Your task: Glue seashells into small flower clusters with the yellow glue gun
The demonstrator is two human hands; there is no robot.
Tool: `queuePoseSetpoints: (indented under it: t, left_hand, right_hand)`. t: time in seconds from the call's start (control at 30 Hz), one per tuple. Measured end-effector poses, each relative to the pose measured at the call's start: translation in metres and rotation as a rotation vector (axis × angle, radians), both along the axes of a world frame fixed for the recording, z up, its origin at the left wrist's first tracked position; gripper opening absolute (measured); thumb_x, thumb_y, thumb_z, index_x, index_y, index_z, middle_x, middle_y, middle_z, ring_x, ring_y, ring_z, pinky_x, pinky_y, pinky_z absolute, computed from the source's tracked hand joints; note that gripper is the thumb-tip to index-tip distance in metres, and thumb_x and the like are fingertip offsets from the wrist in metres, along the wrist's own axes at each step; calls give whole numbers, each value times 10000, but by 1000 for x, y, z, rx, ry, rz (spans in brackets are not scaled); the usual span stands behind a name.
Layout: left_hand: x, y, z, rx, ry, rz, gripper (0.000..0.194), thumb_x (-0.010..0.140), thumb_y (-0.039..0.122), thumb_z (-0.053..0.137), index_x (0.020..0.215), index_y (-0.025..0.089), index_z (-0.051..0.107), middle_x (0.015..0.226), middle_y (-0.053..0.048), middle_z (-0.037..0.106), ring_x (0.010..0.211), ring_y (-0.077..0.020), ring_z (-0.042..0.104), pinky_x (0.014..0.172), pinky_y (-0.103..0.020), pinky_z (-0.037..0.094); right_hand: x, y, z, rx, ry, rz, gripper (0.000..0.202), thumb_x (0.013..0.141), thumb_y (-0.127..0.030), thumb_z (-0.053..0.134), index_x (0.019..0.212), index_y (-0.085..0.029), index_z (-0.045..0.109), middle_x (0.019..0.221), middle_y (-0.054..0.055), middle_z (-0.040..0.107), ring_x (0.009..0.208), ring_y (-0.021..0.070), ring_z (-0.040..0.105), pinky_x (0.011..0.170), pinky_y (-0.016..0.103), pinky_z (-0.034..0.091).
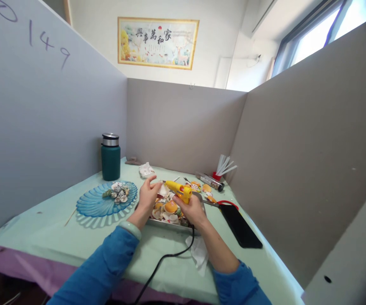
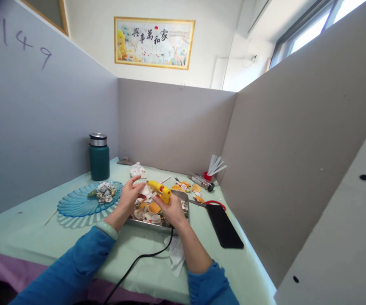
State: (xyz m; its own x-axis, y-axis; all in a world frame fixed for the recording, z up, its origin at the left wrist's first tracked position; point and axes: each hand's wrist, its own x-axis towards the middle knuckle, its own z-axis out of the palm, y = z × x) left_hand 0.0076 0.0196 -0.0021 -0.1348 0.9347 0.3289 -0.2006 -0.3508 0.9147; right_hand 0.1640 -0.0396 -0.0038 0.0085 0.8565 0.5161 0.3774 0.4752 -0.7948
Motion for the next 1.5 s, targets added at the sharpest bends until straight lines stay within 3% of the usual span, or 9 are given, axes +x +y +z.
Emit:
queuePoseSetpoints:
  t: [0.17,0.33,0.57,0.73,1.1,1.27,1.5]
  left_hand:
    - [-2,1,0,27,76,63,534,709,352,635,1187,146,517,632,44,577,378,-62,466,384,-184,403]
    - [-3,-1,0,42,82,48,554,703,365,647,1192,137,519,596,50,574,360,-56,444,373,-170,373]
    - [-1,2,-3,74,56,43,536,737,362,643,1213,150,514,622,36,587,404,-61,472,381,-165,412]
    - [-2,2,1,-38,-74,11,542,740,320,672,1219,142,492,786,-28,633,524,-90,587,458,-214,515]
    - [0,-6,12,-65,-234,-64,489,748,191,637,1204,108,480,636,52,494,506,-69,525,557,-272,564]
    - [1,-7,12,-63,-231,-103,552,726,168,604,1251,104,443,587,77,438,483,-67,495,569,-286,568]
    - [2,-7,9,-69,-109,-102,559,743,176,556,1282,129,418,635,70,464,448,-64,547,553,-246,542]
  right_hand:
    - [0,0,0,1,-5,-25,383,767,-434,632,984,-125,694,870,70,709,786,221,640,723,317,499]
    - [0,-3,3,7,-5,-19,372,770,-416,627,996,-127,691,899,77,710,800,227,644,735,328,503]
    - [1,0,1,14,24,-46,376,758,-440,634,942,-117,693,860,78,710,794,233,647,725,327,507]
    - [1,-2,3,-17,-12,-71,377,755,-448,631,927,-119,693,847,80,709,780,237,647,694,322,502]
    - [-1,-4,4,-16,-35,-73,377,753,-453,627,936,-132,699,832,62,711,762,225,641,677,304,494]
    - [-2,-5,4,-21,-42,-64,366,758,-459,621,902,-133,703,804,53,702,745,219,635,669,297,489]
    - [0,-3,1,-2,-41,-53,356,757,-465,627,895,-145,704,796,50,695,731,211,627,675,299,492]
